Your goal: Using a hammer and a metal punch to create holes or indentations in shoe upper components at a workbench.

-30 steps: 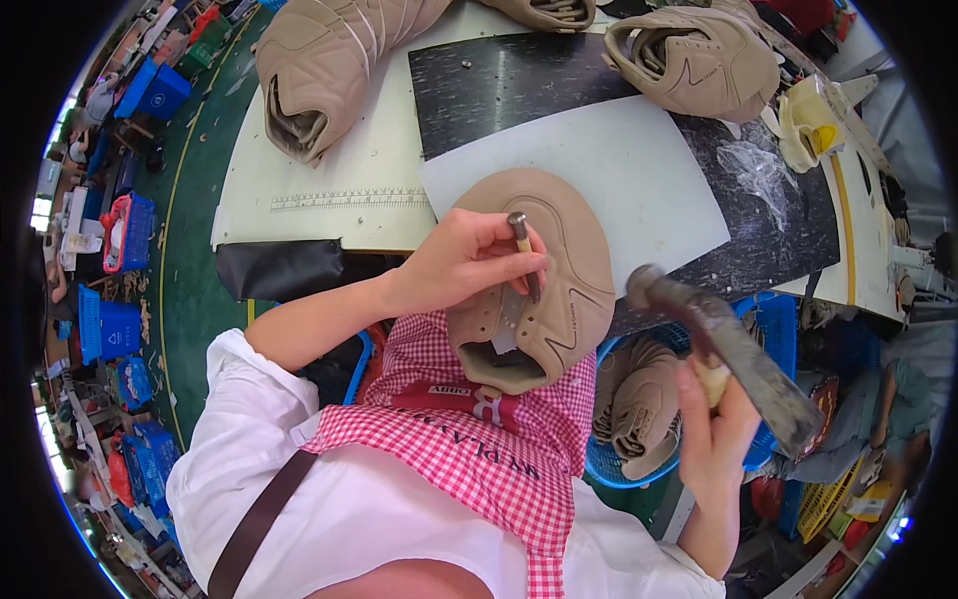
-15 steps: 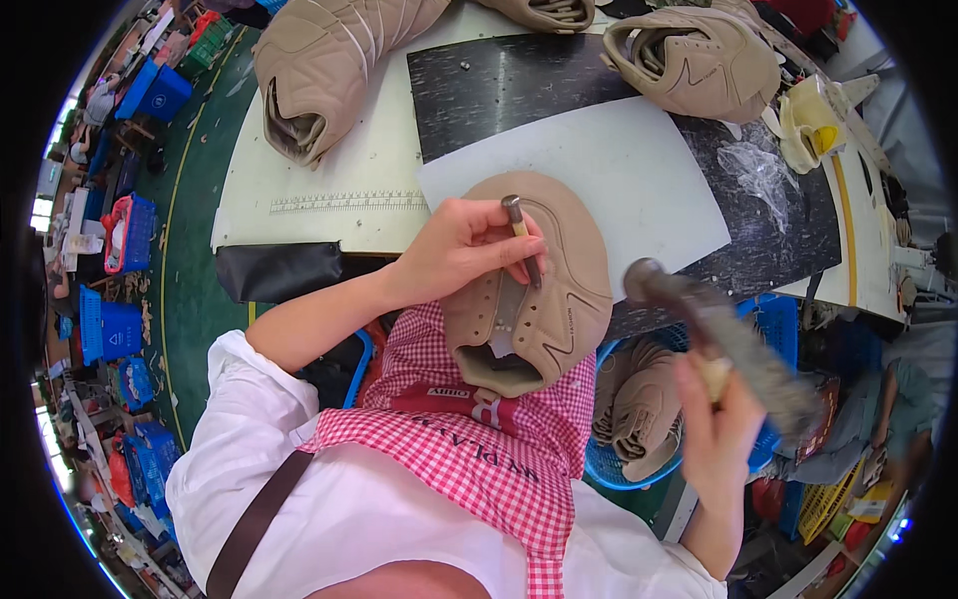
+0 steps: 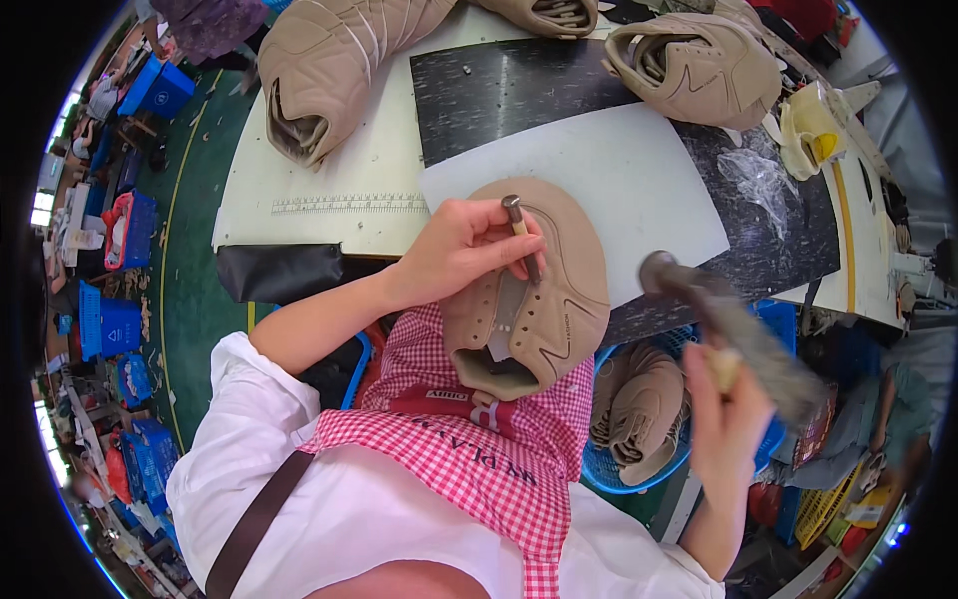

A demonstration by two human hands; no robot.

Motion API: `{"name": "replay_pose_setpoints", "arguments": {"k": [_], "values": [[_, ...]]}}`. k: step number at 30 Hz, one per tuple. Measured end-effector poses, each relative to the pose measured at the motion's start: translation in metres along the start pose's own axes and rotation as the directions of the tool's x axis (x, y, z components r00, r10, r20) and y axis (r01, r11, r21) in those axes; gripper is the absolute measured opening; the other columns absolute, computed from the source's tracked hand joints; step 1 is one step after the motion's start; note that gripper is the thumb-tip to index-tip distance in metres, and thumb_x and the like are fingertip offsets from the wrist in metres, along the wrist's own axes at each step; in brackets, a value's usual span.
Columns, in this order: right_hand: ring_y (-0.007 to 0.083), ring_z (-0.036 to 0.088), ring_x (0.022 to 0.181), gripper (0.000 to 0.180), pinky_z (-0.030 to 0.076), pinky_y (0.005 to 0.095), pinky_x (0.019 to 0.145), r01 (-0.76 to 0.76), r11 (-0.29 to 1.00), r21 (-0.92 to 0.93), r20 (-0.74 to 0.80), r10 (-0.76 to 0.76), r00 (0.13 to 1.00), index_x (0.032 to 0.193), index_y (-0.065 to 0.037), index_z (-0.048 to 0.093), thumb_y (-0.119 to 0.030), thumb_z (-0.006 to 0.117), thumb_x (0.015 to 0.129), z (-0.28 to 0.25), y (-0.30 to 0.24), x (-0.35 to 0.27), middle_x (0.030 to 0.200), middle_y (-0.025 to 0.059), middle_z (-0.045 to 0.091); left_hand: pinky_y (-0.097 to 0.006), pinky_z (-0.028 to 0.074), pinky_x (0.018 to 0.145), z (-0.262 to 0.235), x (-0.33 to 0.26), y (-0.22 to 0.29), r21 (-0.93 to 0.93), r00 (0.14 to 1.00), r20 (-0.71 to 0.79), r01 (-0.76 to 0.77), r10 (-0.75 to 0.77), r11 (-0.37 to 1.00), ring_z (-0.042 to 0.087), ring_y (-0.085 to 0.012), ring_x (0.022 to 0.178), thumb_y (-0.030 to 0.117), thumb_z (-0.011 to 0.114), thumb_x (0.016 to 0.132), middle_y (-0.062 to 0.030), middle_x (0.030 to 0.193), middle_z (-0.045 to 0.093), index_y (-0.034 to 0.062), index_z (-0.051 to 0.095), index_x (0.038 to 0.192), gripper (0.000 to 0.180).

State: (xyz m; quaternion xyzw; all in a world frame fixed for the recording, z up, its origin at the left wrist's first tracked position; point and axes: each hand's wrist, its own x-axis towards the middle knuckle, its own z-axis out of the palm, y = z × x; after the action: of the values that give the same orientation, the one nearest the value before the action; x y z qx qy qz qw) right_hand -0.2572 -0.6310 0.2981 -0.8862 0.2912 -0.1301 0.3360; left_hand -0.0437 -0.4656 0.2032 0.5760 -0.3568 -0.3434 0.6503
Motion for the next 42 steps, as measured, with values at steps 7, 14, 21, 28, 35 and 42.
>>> {"name": "replay_pose_setpoints", "arguments": {"k": [7, 14, 21, 28, 35, 42], "values": [[0.0164, 0.050, 0.068, 0.016, 0.042, 0.0281, 0.063, 0.495, 0.864, -0.094, -0.224, -0.503, 0.835, 0.086, -0.002, 0.055, -0.016, 0.048, 0.083, -0.026, -0.031, -0.013, 0.087, 0.0115, 0.054, -0.023, 0.049, 0.058, 0.004, -0.005, 0.004, 0.381, 0.983, 0.027, -0.176, 0.179, 0.908, 0.061, -0.0103, 0.066, 0.010, 0.062, 0.083, -0.0057, 0.073, 0.061, -0.0019, 0.059, 0.085, 0.013], [0.0120, 0.053, 0.069, 0.011, 0.043, 0.0283, 0.057, 0.100, 0.993, -0.056, 0.105, -0.094, 0.990, 0.080, -0.002, 0.054, -0.010, 0.062, 0.080, 0.024, -0.028, 0.000, 0.073, 0.0098, 0.056, -0.027, 0.044, 0.052, -0.002, -0.007, -0.004, 0.642, 0.892, 0.172, -0.423, 0.417, 0.640, 0.058, -0.0204, 0.058, 0.014, 0.061, 0.083, -0.0068, 0.068, 0.057, 0.0022, 0.054, 0.075, 0.016], [0.0243, 0.063, 0.067, 0.044, 0.050, 0.0308, 0.057, 0.588, 0.776, -0.230, 0.197, -0.555, 0.809, 0.103, -0.008, 0.059, -0.017, 0.070, 0.062, 0.088, 0.009, -0.009, 0.112, 0.0139, 0.058, -0.024, 0.046, 0.064, 0.003, 0.039, 0.011, 0.308, 0.975, 0.088, -0.220, 0.202, 0.926, 0.055, -0.0081, 0.069, 0.019, 0.050, 0.091, -0.0028, 0.078, 0.059, 0.0000, 0.058, 0.088, 0.021], [0.0310, 0.063, 0.085, 0.037, 0.050, 0.0341, 0.073, 0.584, 0.738, -0.338, -0.410, -0.674, 0.615, 0.103, 0.001, 0.061, 0.006, 0.055, 0.067, 0.021, -0.032, 0.077, 0.094, 0.0156, 0.063, -0.038, 0.046, 0.069, -0.104, 0.138, 0.022, 0.832, 0.717, -0.101, -0.320, 0.690, 0.454, 0.058, -0.0290, 0.073, 0.016, 0.056, 0.078, -0.0160, 0.087, 0.059, -0.0041, 0.059, 0.081, 0.021], [0.0306, 0.058, 0.083, 0.029, 0.046, 0.0402, 0.070, 0.038, 0.800, -0.599, -0.518, -0.423, 0.743, 0.105, -0.007, 0.061, -0.026, 0.057, 0.083, 0.075, 0.019, 0.250, 0.097, 0.0115, 0.057, -0.042, 0.037, 0.084, -0.078, 0.241, -0.054, 0.899, 0.734, 0.406, -0.211, 0.544, -0.385, 0.054, -0.0205, 0.086, 0.022, 0.054, 0.070, -0.0041, 0.081, 0.058, 0.0145, 0.066, 0.066, 0.015], [0.0342, 0.057, 0.072, 0.048, 0.048, 0.0443, 0.063, 0.103, 0.799, -0.592, -0.429, -0.421, 0.799, 0.102, -0.015, 0.064, -0.056, 0.045, 0.084, 0.052, 0.038, 0.277, 0.099, 0.0220, 0.054, -0.039, 0.046, 0.064, -0.101, 0.244, 0.020, 0.904, 0.638, -0.060, -0.292, 0.768, 0.313, 0.058, -0.0292, 0.077, 0.023, 0.058, 0.073, -0.0148, 0.089, 0.056, 0.0040, 0.061, 0.078, 0.020]]}}
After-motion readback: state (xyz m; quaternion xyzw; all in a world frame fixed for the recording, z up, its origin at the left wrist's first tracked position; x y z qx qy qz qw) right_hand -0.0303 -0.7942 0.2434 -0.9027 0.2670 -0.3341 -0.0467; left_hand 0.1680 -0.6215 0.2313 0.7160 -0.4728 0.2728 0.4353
